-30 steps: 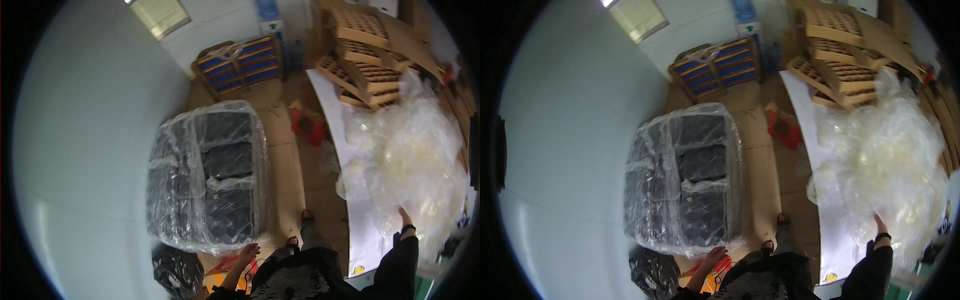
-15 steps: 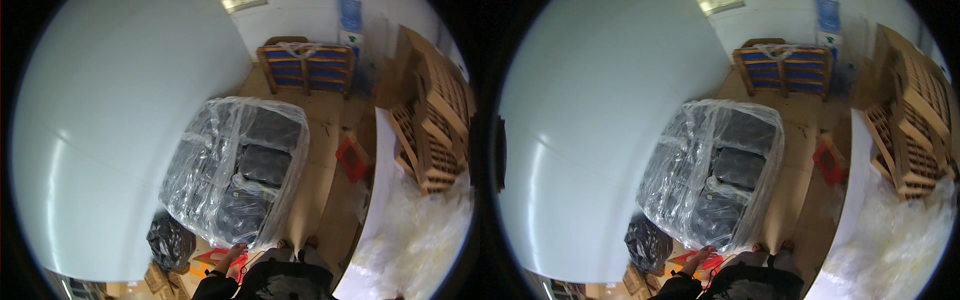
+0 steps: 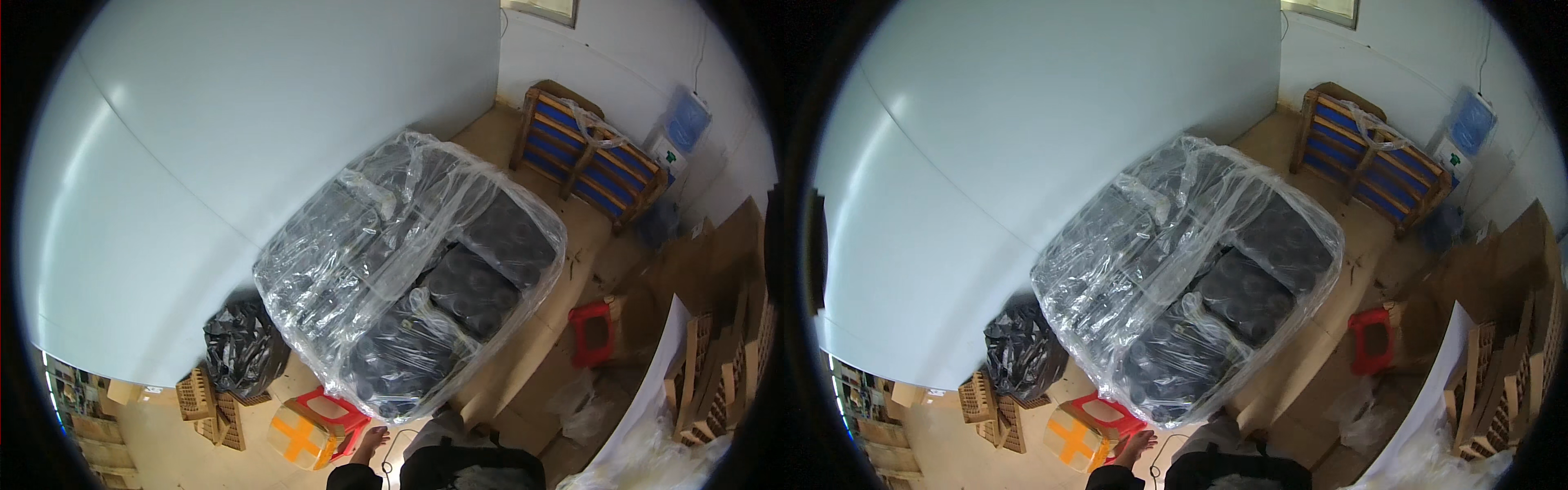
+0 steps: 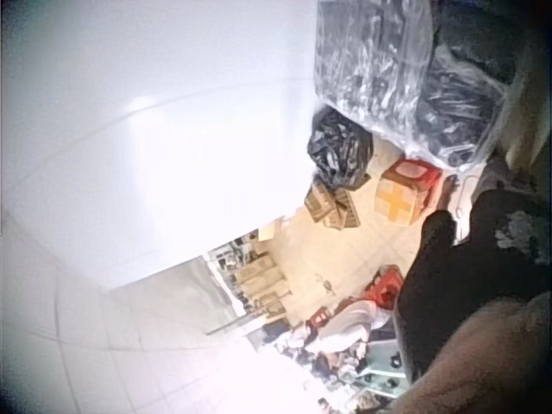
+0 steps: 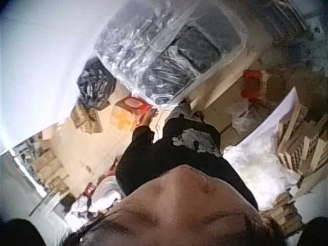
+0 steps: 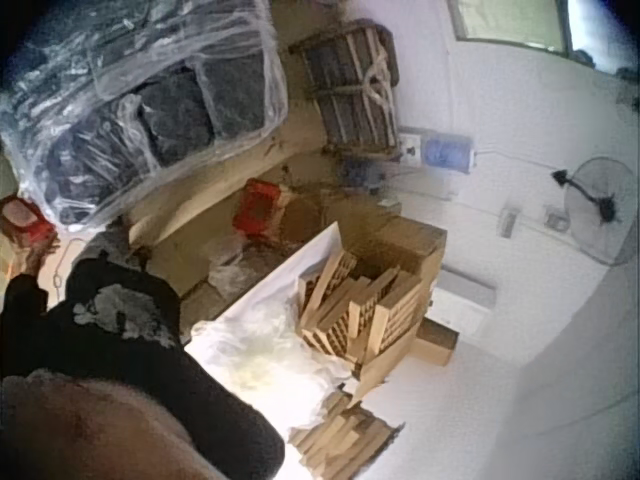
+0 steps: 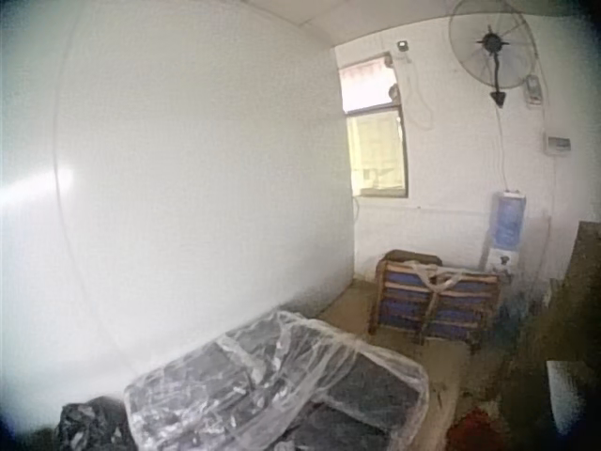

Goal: Assembling plastic fan housing components and electronic motor units on a factory production line.

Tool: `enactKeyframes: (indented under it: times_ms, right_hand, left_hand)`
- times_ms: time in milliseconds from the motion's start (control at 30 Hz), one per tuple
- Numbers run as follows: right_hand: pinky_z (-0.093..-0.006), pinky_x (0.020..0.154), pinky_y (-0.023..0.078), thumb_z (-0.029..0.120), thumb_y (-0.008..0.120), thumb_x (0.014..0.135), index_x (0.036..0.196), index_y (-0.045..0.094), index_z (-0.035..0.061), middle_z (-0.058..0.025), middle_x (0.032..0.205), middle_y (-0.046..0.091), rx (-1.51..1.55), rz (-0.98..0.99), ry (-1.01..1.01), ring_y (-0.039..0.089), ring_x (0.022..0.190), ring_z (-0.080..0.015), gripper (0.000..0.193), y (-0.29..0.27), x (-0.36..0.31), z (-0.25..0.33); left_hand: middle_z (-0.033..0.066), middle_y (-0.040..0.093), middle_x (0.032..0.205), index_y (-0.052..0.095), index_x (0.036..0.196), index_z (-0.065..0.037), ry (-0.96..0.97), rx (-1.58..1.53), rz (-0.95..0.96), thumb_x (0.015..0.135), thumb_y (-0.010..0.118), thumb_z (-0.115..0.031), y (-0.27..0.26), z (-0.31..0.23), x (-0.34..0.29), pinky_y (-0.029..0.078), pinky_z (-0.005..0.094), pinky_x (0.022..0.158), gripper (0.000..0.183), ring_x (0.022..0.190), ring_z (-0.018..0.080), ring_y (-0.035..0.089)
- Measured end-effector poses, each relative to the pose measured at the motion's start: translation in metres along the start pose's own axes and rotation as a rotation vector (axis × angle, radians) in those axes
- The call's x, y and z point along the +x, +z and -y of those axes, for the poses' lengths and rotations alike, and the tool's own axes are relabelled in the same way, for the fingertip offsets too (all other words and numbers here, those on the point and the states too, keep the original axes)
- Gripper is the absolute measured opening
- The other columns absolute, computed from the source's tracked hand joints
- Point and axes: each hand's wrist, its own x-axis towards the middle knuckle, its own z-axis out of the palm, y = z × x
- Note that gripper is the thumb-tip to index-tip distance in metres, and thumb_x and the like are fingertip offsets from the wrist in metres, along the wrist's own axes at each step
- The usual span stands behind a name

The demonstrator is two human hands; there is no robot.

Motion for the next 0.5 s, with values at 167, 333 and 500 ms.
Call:
enactKeyframes:
  times_ms: [167,333,500]
  right_hand:
    - [-0.0393,0.075,0.049,0.031,0.052,0.093,0.105,0.054,0.0054,-0.0104,0.094,0.061,-0.040,0.080,0.050,0.057,0.084,-0.0227,0.029,-0.007,0.025,0.007]
    - [-0.0359,0.072,0.054,0.027,0.057,0.091,0.105,0.054,0.0039,-0.0127,0.095,0.063,-0.598,-0.211,-0.337,0.064,0.085,-0.0267,0.027,0.113,0.126,0.193]
    - [-0.0353,0.075,0.052,0.027,0.061,0.087,0.107,0.058,0.0035,-0.0104,0.098,0.063,-0.221,-0.198,-0.735,0.064,0.088,-0.0246,0.032,0.118,0.334,0.352]
  left_hand:
    - [0.0140,0.062,0.109,0.046,0.125,0.001,-0.038,-0.095,-0.043,0.093,0.052,-0.033,0.013,-0.012,0.001,0.049,0.0360,0.078,0.047,0.093,0.0241,0.063]
    - [0.0144,0.062,0.109,0.047,0.123,0.000,-0.082,-0.134,-0.105,0.094,0.052,-0.032,0.029,-0.033,-0.012,0.050,0.0356,0.075,0.044,0.092,0.0248,0.064]
    - [0.0061,0.063,0.098,0.053,0.116,-0.007,0.090,-0.141,-0.225,0.093,0.055,-0.030,0.042,-0.049,-0.043,0.050,0.0276,0.062,0.033,0.080,0.0166,0.064]
